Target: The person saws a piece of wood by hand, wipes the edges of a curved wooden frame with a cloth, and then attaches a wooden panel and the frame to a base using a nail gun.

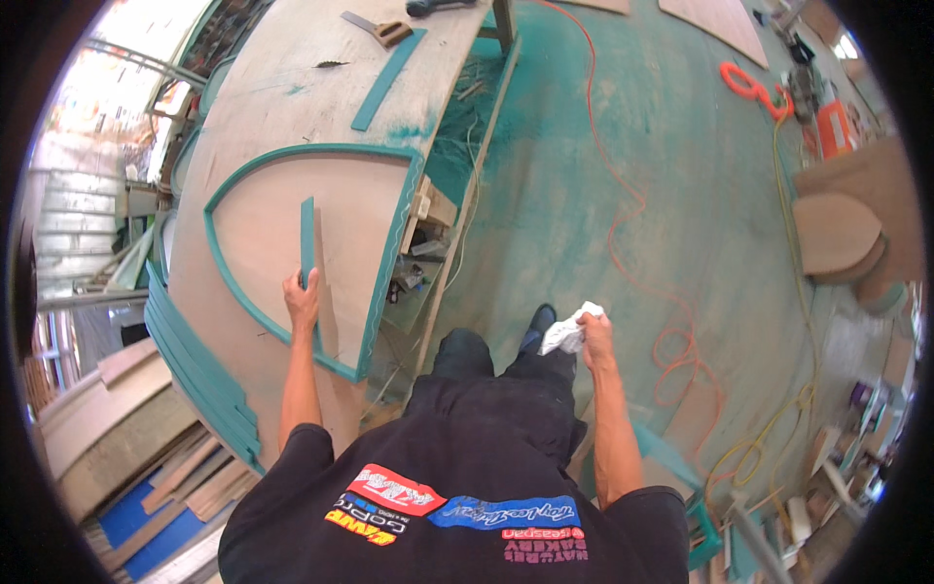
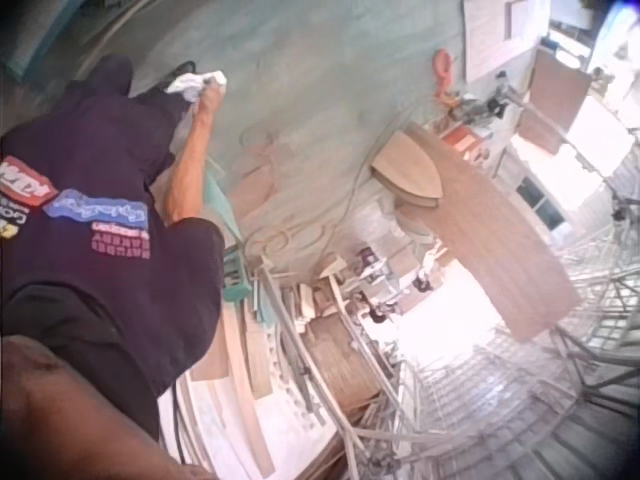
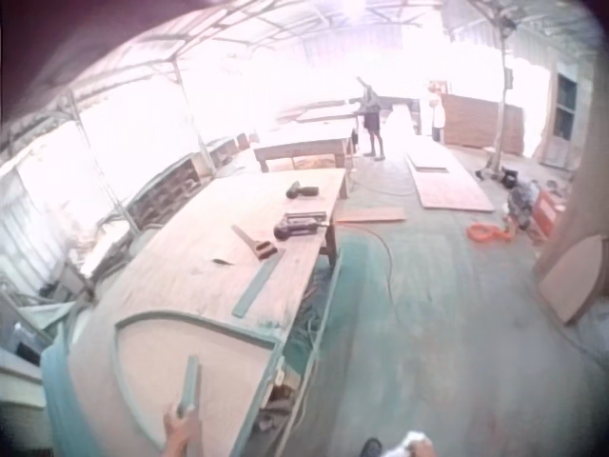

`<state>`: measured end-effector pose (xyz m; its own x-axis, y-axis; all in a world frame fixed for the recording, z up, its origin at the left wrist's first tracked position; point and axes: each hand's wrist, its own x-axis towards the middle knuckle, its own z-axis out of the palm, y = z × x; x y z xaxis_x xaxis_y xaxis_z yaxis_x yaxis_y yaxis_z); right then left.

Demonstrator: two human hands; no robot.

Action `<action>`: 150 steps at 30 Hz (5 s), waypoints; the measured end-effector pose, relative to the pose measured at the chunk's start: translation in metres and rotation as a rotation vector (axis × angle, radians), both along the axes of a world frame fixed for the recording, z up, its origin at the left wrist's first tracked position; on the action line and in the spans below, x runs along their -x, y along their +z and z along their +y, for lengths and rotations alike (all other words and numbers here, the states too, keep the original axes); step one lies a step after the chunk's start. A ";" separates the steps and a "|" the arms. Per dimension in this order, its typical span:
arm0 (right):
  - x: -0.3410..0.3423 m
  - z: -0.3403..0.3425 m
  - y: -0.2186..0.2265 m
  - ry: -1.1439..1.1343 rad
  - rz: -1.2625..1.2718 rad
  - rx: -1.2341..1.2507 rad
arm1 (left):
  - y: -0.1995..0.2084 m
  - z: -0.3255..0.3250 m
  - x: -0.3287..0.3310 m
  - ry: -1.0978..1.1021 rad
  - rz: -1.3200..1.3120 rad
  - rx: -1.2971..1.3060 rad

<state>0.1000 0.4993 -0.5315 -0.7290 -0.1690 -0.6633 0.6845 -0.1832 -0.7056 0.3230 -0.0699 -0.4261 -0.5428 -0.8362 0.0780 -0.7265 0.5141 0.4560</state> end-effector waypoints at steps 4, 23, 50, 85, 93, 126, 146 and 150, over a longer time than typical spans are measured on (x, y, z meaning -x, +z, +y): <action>0.111 -0.005 0.021 0.159 0.123 -0.143 | 0.051 0.054 0.000 0.072 0.162 -0.079; 0.374 -0.565 0.189 1.058 1.481 -0.244 | 0.106 0.174 0.169 0.427 0.803 -0.391; 0.384 -0.310 0.178 1.744 0.422 0.425 | 0.052 0.307 0.358 1.163 2.086 -0.420; 0.308 -0.273 0.315 1.474 -0.167 0.912 | 0.193 0.329 0.283 0.360 2.099 -0.261; 0.316 -0.271 0.299 1.806 -0.199 0.746 | 0.196 0.334 0.276 0.343 2.046 -0.229; 0.294 -0.268 0.292 1.789 -0.218 1.012 | 0.178 0.337 0.254 0.325 2.194 -0.332; 0.265 -0.317 0.124 1.318 -0.220 0.315 | -0.018 0.287 0.288 1.114 1.985 -0.547; 0.262 -0.339 0.101 1.287 -0.133 0.335 | -0.025 0.263 0.285 1.134 1.911 -0.543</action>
<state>-0.1623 0.1601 -0.4309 0.1374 -0.8503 -0.5081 0.5593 0.4900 -0.6687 0.0384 0.1932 -0.4512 0.4084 -0.7590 -0.5070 0.7623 -0.0219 0.6469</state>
